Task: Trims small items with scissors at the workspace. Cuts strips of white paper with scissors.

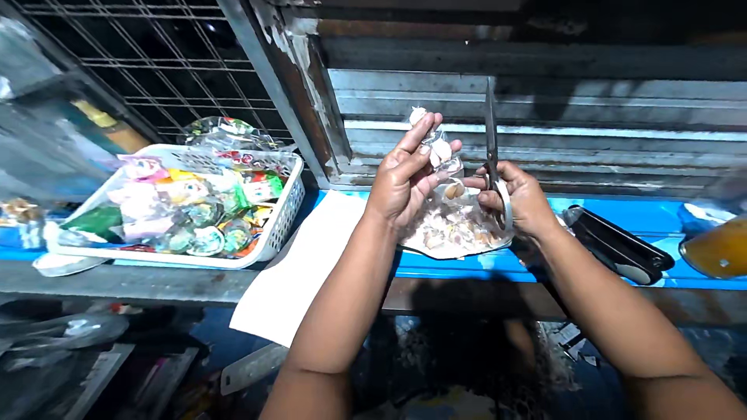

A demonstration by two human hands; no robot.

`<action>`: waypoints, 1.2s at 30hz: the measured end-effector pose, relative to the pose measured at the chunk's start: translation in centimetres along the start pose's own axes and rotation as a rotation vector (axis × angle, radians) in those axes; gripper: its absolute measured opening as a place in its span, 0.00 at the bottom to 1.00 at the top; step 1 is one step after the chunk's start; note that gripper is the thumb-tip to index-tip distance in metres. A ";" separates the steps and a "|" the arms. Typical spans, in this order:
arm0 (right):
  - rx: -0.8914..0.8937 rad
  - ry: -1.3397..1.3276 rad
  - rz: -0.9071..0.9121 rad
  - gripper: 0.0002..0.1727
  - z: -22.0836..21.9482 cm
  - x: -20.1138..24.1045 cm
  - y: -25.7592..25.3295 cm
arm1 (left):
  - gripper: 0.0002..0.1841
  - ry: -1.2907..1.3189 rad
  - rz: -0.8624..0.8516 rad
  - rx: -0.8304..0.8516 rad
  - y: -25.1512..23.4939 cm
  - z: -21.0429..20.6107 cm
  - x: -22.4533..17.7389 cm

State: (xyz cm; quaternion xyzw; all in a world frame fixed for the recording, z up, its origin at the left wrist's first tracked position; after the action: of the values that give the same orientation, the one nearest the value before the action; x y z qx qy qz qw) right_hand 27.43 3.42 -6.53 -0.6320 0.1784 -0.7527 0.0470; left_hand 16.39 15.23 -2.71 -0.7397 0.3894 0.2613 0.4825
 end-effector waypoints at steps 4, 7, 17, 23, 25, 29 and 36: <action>0.023 -0.126 0.020 0.23 -1.0 -0.8 0.0 | 0.26 0.039 0.040 -0.013 0.1 -0.4 0.9; 0.010 -0.037 -0.027 0.23 -0.9 -0.4 0.1 | 0.28 -0.152 0.125 -0.154 0.4 0.6 1.1; 0.117 0.090 0.021 0.23 -0.6 1.3 0.3 | 0.16 -0.887 0.341 0.249 0.0 -2.6 3.5; 0.097 0.127 0.048 0.24 0.2 2.3 0.5 | 0.18 -0.761 0.422 0.349 0.4 -2.9 5.0; 0.065 0.130 0.052 0.25 0.8 2.4 0.5 | 0.11 -0.823 0.428 0.339 0.4 -2.6 5.0; 0.023 0.157 0.051 0.25 1.7 2.5 0.6 | 0.04 -0.910 0.462 0.352 0.3 -2.4 5.2; 0.096 0.224 0.108 0.26 0.4 2.9 0.5 | 0.17 -0.826 0.418 0.358 0.4 -3.5 5.5</action>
State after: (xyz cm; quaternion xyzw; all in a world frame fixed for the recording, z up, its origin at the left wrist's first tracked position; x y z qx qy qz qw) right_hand 27.19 1.98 -3.92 -0.5306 0.1800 -0.8225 0.0974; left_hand 19.14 10.18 -5.70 -0.3862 0.3445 0.5526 0.6533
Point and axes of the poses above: each hand's wrist, its own y-axis away from the middle knuckle, its own z-axis out of the back of the hand, x = y × z, the point moved 10 cm from there along -y, towards the middle knuckle, and after that the axes turned 15 degrees about x, right-handed, at the moved point
